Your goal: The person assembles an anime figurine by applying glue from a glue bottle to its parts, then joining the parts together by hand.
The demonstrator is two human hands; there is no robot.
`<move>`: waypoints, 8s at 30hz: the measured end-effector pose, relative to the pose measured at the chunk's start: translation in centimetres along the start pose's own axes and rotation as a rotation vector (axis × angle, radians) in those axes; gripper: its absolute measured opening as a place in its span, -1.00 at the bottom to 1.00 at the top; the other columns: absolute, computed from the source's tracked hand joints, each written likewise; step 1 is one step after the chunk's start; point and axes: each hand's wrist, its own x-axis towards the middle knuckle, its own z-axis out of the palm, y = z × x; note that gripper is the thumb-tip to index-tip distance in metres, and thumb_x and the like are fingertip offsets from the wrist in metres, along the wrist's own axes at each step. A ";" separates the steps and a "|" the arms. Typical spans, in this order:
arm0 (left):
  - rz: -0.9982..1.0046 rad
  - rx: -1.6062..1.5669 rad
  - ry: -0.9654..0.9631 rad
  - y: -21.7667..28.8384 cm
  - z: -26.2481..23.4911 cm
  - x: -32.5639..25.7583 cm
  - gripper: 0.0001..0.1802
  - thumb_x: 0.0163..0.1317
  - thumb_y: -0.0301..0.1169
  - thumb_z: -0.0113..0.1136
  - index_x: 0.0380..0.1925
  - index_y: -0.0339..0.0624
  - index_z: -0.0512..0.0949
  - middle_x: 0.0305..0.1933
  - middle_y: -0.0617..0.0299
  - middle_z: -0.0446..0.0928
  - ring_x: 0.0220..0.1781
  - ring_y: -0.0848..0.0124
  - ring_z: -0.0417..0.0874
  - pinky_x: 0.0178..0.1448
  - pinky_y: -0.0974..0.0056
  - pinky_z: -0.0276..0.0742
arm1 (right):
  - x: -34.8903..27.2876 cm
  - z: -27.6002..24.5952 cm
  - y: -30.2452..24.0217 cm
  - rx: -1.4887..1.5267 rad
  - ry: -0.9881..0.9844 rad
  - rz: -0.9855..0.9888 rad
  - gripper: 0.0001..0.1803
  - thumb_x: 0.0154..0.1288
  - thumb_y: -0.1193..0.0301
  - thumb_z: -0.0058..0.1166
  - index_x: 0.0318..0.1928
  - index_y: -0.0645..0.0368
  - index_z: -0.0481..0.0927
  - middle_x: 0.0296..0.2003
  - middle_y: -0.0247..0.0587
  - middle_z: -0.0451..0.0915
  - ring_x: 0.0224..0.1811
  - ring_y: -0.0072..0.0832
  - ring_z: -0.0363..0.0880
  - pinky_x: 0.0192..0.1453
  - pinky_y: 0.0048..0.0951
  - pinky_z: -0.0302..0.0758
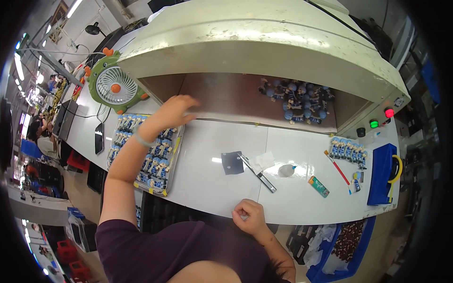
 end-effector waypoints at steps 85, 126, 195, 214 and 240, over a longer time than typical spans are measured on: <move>0.318 -2.099 -0.676 14.6 10.6 -15.9 -0.56 0.11 -0.44 0.10 -0.03 -0.23 0.20 -0.17 0.12 0.40 -0.12 0.43 0.44 0.00 0.36 0.37 | 0.2 -0.5 -4.3 0.241 -0.077 -0.128 -0.65 -0.26 0.45 -0.03 -0.32 0.24 0.56 -0.37 -0.18 0.44 -0.37 -0.46 0.39 -0.30 -0.53 0.37; 0.207 -2.046 -0.364 14.7 9.3 -17.2 -0.57 0.03 -0.25 0.17 -0.34 0.04 0.06 -0.54 0.20 0.22 -0.48 0.45 0.18 -0.39 0.37 0.07 | -0.8 -1.2 -5.1 -0.087 0.068 0.127 -0.71 -0.19 0.63 0.16 -0.34 0.18 0.51 -0.36 -0.27 0.51 -0.29 -0.40 0.48 -0.19 -0.52 0.39; 0.244 -1.775 -0.238 13.7 10.0 -16.4 -0.40 -0.22 -0.45 0.40 -0.15 -0.19 0.27 -0.19 0.28 0.31 -0.18 0.48 0.40 -0.11 0.40 0.33 | 4.6 -7.7 3.1 -0.727 0.677 -0.042 -0.53 -0.09 0.44 0.19 -0.11 0.18 0.34 -0.37 -0.23 0.43 -0.33 -0.45 0.39 -0.23 -0.54 0.31; 0.341 -1.454 0.000 14.6 9.0 -15.6 -0.27 -0.29 -0.41 0.44 -0.04 -0.25 0.30 -0.05 0.16 0.33 -0.12 0.41 0.50 0.02 0.35 0.35 | -1.1 2.6 -3.5 1.110 -0.419 0.664 -0.72 -0.04 0.24 -0.11 -0.44 0.22 0.42 -0.61 -0.39 0.30 -0.65 -0.69 0.14 -0.58 -0.67 0.05; 0.286 -1.766 0.036 14.6 10.3 -15.8 -0.30 -0.27 -0.54 0.41 -0.04 -0.28 0.28 -0.06 0.15 0.36 -0.02 0.39 0.44 0.08 0.32 0.31 | -0.9 2.6 -4.4 1.128 -0.290 0.664 -0.68 0.09 0.24 -0.19 -0.41 0.26 0.47 -0.68 -0.44 0.24 -0.66 -0.71 0.09 -0.60 -0.68 0.01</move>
